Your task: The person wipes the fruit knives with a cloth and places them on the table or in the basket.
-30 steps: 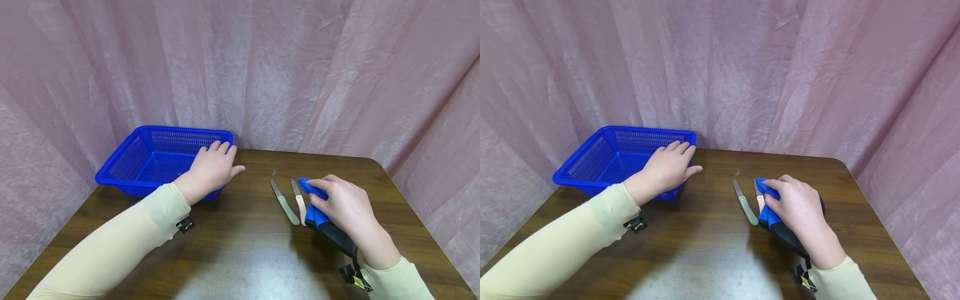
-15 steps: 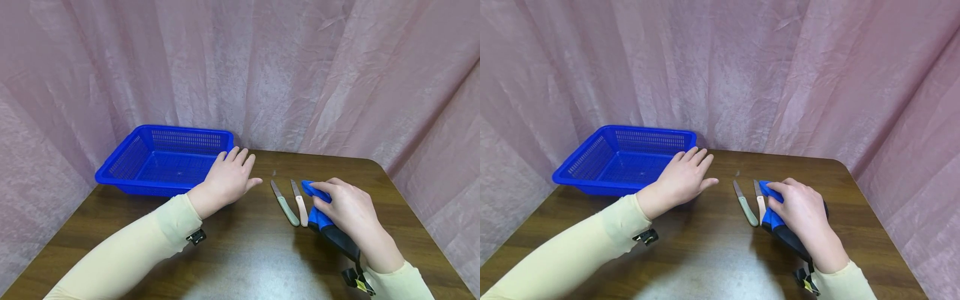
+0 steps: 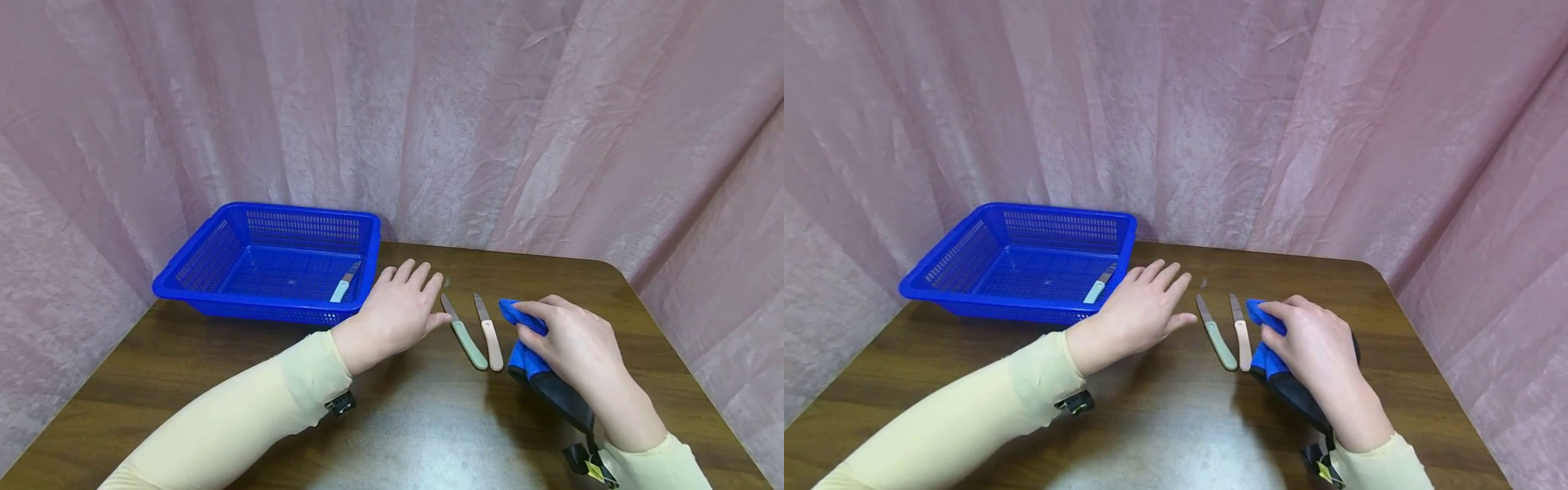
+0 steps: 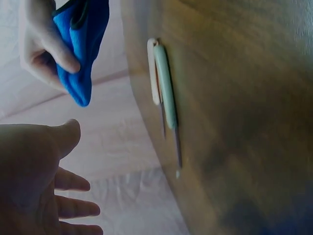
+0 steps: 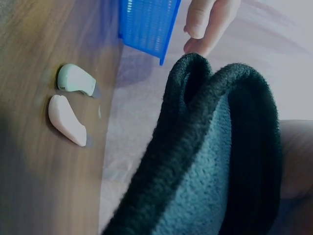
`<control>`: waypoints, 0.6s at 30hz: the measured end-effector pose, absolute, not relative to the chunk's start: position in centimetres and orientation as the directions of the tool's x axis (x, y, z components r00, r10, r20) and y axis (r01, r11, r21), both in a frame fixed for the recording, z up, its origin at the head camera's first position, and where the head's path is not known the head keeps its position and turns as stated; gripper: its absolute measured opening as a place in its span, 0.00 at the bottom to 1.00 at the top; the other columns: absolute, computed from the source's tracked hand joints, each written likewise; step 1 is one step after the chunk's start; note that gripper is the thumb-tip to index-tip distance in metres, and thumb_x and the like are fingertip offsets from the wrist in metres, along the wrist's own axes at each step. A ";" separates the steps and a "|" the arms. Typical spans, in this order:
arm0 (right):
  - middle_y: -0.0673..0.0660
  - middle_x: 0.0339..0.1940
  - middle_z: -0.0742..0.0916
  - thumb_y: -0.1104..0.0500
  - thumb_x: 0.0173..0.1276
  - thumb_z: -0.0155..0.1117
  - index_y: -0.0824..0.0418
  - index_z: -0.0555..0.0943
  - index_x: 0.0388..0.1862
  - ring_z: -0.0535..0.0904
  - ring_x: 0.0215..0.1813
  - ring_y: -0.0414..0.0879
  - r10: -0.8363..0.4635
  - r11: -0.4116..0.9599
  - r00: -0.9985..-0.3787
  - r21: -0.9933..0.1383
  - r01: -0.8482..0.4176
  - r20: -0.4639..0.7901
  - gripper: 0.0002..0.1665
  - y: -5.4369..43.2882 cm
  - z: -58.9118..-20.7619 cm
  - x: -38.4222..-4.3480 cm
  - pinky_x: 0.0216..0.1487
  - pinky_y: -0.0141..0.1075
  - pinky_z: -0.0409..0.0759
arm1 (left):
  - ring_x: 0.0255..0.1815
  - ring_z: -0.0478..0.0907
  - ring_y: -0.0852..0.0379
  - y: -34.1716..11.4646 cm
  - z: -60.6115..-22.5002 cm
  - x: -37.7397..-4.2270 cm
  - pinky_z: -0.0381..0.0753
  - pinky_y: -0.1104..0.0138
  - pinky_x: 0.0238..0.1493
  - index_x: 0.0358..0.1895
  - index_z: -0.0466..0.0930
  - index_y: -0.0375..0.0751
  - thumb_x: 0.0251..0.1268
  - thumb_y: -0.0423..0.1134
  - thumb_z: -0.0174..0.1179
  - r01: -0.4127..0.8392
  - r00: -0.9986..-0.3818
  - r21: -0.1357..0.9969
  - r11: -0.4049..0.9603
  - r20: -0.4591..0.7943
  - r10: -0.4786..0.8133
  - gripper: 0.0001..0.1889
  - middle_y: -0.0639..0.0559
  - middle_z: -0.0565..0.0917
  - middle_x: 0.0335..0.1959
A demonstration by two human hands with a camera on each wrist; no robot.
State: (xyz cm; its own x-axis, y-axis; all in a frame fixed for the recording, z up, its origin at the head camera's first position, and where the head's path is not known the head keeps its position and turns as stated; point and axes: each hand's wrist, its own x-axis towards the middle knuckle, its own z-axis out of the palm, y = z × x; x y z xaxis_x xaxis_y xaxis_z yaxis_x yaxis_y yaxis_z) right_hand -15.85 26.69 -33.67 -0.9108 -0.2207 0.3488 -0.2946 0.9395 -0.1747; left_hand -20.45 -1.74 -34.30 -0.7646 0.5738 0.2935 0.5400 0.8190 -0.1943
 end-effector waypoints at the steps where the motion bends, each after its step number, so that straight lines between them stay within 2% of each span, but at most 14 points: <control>1: 0.54 0.46 0.91 0.55 0.69 0.75 0.50 0.93 0.60 0.82 0.33 0.47 -0.220 0.940 -0.912 -0.174 -0.293 0.346 0.20 26.7 -33.7 -15.9 0.28 0.46 0.76 | 0.78 0.74 0.39 -1.5 -34.5 -20.4 0.76 0.45 0.72 0.78 0.76 0.45 0.81 0.70 0.56 0.543 -0.769 -0.190 0.818 0.277 0.575 0.38 0.42 0.78 0.76; 7: 0.54 0.45 0.91 0.55 0.70 0.75 0.51 0.93 0.60 0.82 0.34 0.48 -0.221 0.941 -0.916 -0.172 -0.290 0.336 0.20 27.0 -33.7 -16.1 0.29 0.47 0.77 | 0.76 0.76 0.43 -0.1 -35.6 -19.7 0.78 0.47 0.68 0.79 0.76 0.47 0.80 0.71 0.55 0.568 -0.767 -0.184 0.802 0.237 0.597 0.39 0.45 0.78 0.77; 12: 0.56 0.46 0.91 0.55 0.70 0.75 0.52 0.93 0.60 0.83 0.34 0.49 -0.212 0.944 -0.924 -0.178 -0.278 0.318 0.20 27.4 -34.0 -16.3 0.29 0.48 0.78 | 0.72 0.78 0.47 0.9 -36.6 -19.2 0.81 0.52 0.64 0.78 0.77 0.48 0.81 0.72 0.53 0.588 -0.752 -0.237 0.774 0.194 0.630 0.38 0.48 0.79 0.75; 18: 0.58 0.47 0.91 0.54 0.71 0.75 0.52 0.92 0.61 0.83 0.34 0.49 -0.204 0.946 -0.933 -0.183 -0.266 0.298 0.21 27.8 -34.0 -16.5 0.29 0.48 0.78 | 0.66 0.80 0.50 2.0 -37.6 -18.9 0.81 0.55 0.59 0.73 0.79 0.49 0.81 0.72 0.52 0.611 -0.746 -0.254 0.750 0.132 0.653 0.36 0.53 0.81 0.71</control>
